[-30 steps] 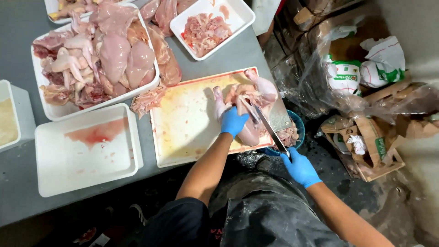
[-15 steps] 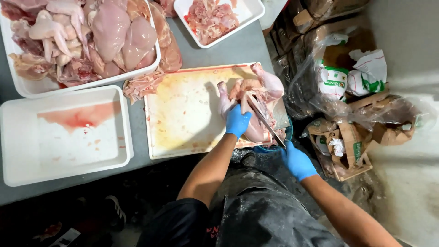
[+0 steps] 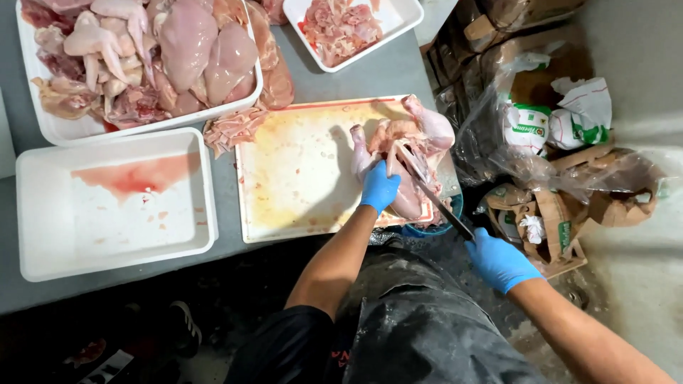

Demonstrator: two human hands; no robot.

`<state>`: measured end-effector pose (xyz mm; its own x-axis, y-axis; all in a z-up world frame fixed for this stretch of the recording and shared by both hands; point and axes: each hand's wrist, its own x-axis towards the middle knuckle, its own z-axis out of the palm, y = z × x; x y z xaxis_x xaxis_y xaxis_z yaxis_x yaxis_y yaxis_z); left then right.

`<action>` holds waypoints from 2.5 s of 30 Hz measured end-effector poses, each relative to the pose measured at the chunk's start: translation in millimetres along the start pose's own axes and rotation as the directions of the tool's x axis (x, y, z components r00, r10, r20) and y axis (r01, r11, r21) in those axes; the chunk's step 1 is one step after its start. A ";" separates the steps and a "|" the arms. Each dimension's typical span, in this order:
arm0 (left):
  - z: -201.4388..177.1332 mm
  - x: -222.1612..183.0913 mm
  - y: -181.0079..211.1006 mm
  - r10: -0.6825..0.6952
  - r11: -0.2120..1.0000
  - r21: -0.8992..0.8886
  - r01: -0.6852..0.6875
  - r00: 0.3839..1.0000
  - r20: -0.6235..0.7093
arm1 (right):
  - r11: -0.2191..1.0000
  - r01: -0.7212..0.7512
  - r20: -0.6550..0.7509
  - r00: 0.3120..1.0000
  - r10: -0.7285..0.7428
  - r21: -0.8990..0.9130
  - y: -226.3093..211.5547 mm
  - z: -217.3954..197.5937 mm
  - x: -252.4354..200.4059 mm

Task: A person is deboning and cutting whole chickens into portions on a cutting board using a knife in a food processing facility.

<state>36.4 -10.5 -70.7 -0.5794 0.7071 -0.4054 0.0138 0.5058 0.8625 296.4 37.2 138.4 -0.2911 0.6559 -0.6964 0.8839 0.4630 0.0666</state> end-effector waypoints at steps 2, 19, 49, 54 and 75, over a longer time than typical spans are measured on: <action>2.5 6.2 -12.0 0.003 1.000 0.003 -0.003 1.000 0.012 | 1.000 0.016 -0.002 1.000 -0.016 -0.018 1.1 10.7 18.7; -8.6 8.2 -28.8 0.147 0.985 -0.119 -0.125 0.970 0.193 | 0.511 -0.223 0.277 0.960 -0.032 0.830 -39.4 2.7 8.3; -11.0 5.3 -24.6 -0.084 0.993 -0.073 0.091 0.992 0.092 | 0.996 0.090 -0.223 0.970 -0.093 -0.026 -14.3 -51.6 161.2; -22.9 -8.4 6.2 -0.109 0.986 -0.115 0.118 0.991 0.083 | 0.992 0.129 -0.243 0.962 -0.125 0.000 -16.4 -45.0 162.5; -9.1 31.6 -6.5 -0.077 0.992 -0.090 0.083 0.995 0.066 | 0.982 0.165 -0.134 0.979 -0.153 0.089 -34.1 37.2 113.9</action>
<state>10.6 4.0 -86.4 -0.5239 0.6968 -0.4898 -0.1078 0.5162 0.8497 246.7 73.9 30.2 -0.4690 0.6517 -0.5961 0.8526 0.5103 -0.1129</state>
